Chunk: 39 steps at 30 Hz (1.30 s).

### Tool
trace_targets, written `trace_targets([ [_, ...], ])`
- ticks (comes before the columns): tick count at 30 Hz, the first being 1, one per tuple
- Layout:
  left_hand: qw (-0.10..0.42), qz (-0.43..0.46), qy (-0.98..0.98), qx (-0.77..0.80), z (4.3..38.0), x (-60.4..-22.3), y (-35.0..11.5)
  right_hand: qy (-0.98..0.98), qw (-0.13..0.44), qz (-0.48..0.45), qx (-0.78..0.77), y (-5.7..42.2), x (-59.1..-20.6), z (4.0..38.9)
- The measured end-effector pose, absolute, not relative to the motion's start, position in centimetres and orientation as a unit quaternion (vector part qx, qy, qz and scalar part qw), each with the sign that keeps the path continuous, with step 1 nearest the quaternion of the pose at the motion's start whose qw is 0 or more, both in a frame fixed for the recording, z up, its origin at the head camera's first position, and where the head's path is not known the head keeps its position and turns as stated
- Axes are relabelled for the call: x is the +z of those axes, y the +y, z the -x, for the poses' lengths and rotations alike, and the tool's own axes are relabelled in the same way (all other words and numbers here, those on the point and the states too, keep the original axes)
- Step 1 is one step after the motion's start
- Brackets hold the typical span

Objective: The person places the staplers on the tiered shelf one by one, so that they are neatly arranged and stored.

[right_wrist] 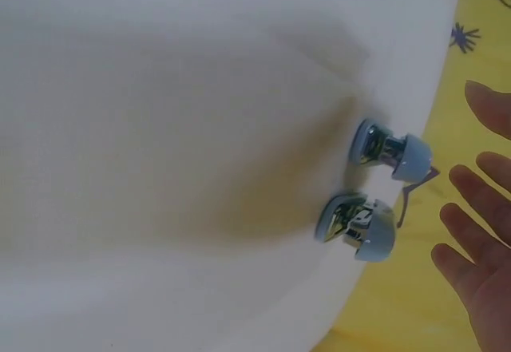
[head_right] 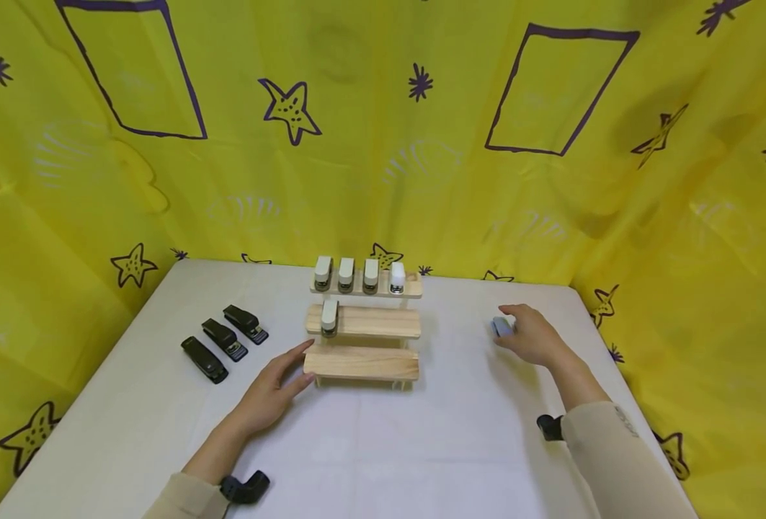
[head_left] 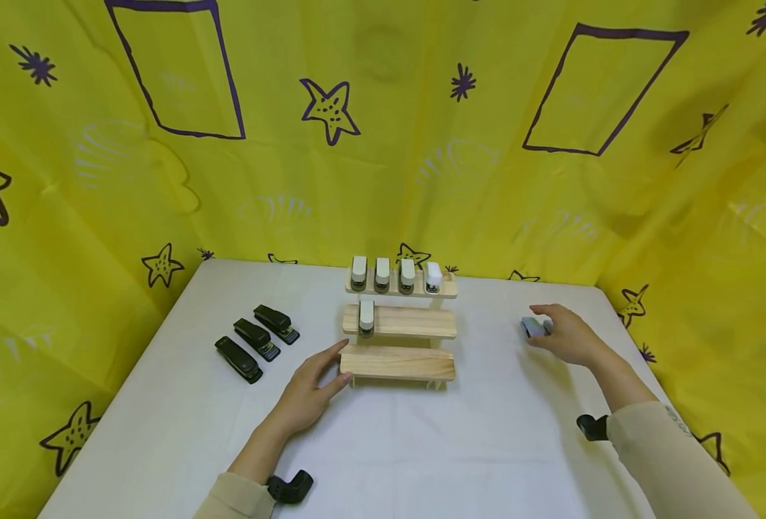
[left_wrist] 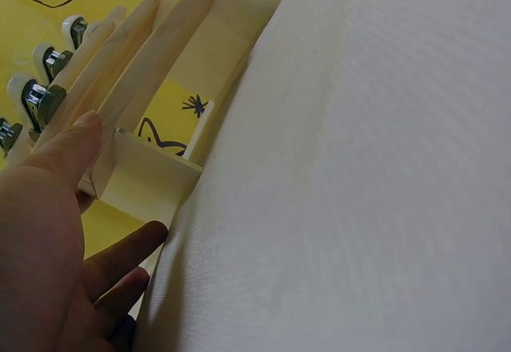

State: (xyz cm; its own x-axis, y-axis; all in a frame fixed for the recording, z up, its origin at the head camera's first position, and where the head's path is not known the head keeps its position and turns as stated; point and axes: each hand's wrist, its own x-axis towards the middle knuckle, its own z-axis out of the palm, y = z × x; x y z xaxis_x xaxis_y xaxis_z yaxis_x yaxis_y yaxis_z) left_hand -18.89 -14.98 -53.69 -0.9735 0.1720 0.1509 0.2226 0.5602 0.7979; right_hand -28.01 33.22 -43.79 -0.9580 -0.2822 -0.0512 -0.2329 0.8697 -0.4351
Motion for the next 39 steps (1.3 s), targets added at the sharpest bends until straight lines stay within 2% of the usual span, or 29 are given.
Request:
trace_targets([
  [23,0.007,0.099,-0.88,-0.465,19.0,-53.7,-15.0,0.969,0.133,0.115,-0.174,34.5,-45.4,30.0],
  [39,0.013,0.099,-0.882,-0.46,18.8,-53.6,-15.0,0.97,0.123,0.121,-0.173,34.6,-46.1,30.5],
])
